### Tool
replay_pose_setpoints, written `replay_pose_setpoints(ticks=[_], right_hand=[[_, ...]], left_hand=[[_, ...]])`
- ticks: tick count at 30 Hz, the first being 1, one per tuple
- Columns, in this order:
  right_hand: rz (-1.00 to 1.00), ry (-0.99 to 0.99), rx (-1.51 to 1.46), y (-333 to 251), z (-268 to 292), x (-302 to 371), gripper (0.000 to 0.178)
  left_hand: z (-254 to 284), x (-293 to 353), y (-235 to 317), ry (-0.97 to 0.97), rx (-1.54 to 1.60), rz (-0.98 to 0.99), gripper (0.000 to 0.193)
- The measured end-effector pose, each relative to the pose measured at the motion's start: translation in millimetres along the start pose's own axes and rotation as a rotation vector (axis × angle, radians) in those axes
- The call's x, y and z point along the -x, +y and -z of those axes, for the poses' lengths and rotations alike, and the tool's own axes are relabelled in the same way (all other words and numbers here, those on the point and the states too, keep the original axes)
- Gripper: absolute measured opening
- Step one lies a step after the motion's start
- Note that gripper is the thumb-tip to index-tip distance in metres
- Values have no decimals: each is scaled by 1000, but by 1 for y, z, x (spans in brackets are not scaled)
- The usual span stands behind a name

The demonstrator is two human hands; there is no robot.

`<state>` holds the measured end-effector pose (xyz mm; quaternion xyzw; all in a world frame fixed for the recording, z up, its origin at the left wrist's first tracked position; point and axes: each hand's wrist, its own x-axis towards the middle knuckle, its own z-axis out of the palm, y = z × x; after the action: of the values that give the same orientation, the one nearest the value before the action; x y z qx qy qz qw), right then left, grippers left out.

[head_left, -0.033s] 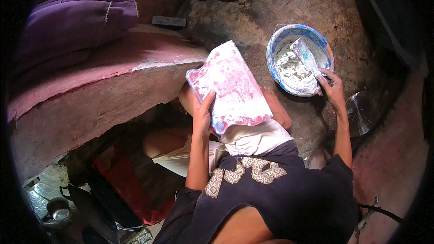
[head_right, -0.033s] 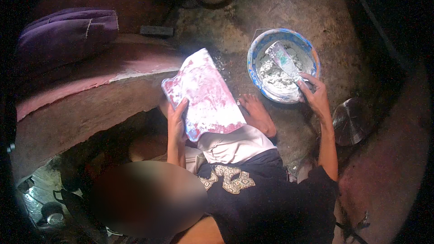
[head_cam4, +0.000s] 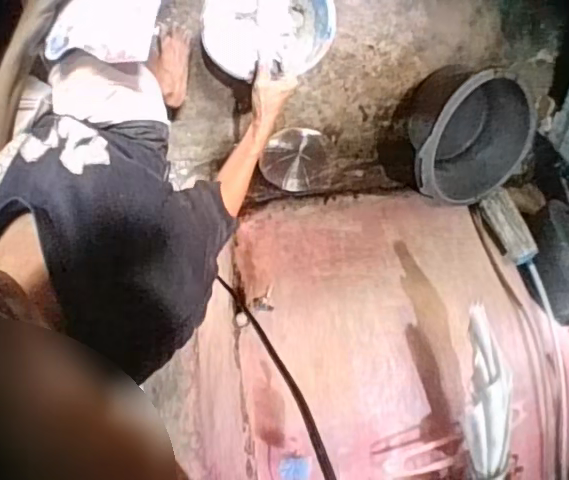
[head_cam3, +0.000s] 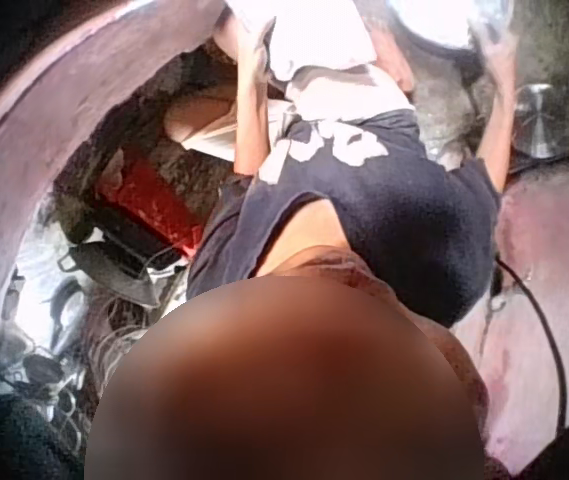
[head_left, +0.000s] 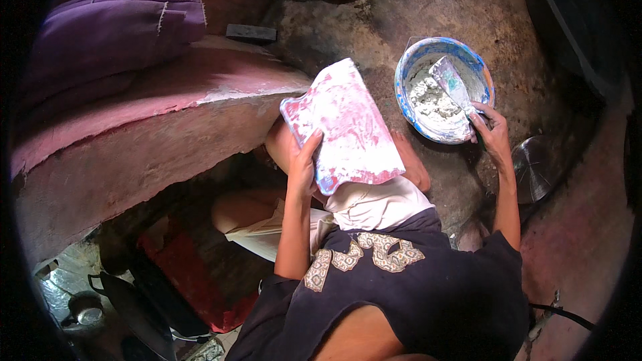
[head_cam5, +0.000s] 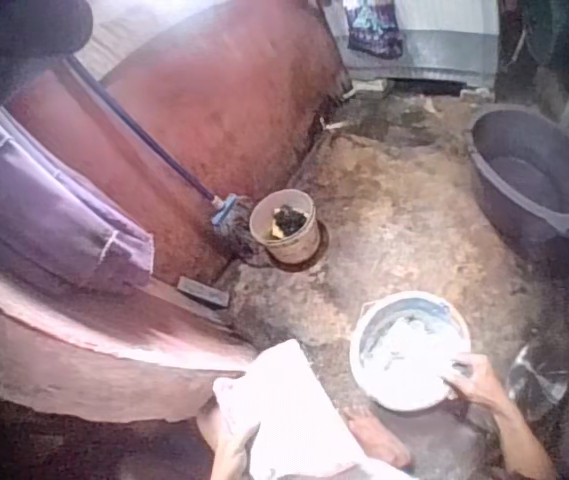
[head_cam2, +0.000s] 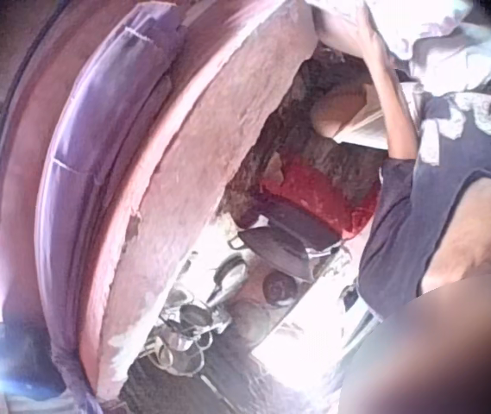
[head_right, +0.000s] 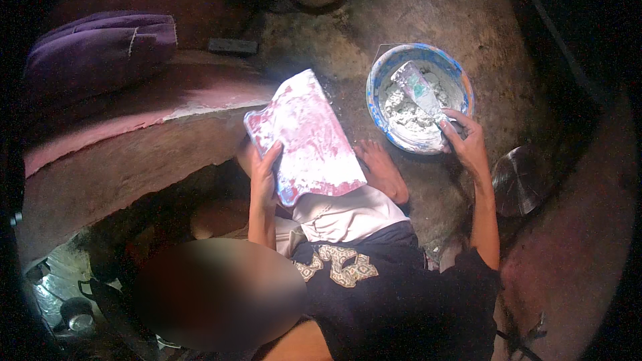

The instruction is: The person applies a white plaster or putty substance to a pink-painted wall edge using a putty knife and a plastic trowel, then uses their hands to smooth the material over the surface.

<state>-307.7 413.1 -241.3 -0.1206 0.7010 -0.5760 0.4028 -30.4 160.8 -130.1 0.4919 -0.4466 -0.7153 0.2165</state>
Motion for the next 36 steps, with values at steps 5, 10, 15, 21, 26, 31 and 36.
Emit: replay_pose_setpoints(ticks=[5, 10, 15, 21, 26, 31, 36], right_hand=[[113, -39, -32, -40, -18, 33, 26], [170, -152, -165, -53, -71, 16, 39], [16, -351, -408, -62, -162, 16, 44], [101, -524, -25, -99, -211, 21, 44], [283, -500, 21, -117, -225, 9, 43], [200, -577, 20, -120, -227, 3, 43], [302, -550, 5, -123, -229, 2, 42]], left_hand=[[4, -3, 1, -106, 29, 96, 40], [35, 19, 2, -182, 25, 85, 51], [102, 55, -7, 95, 227, 89, 66], [148, 82, -3, -97, 361, -250, 77], [191, 104, 27, 132, 276, -372, 79], [243, 108, 32, -90, 488, -408, 78], [268, 104, 24, -181, 555, -429, 36]])
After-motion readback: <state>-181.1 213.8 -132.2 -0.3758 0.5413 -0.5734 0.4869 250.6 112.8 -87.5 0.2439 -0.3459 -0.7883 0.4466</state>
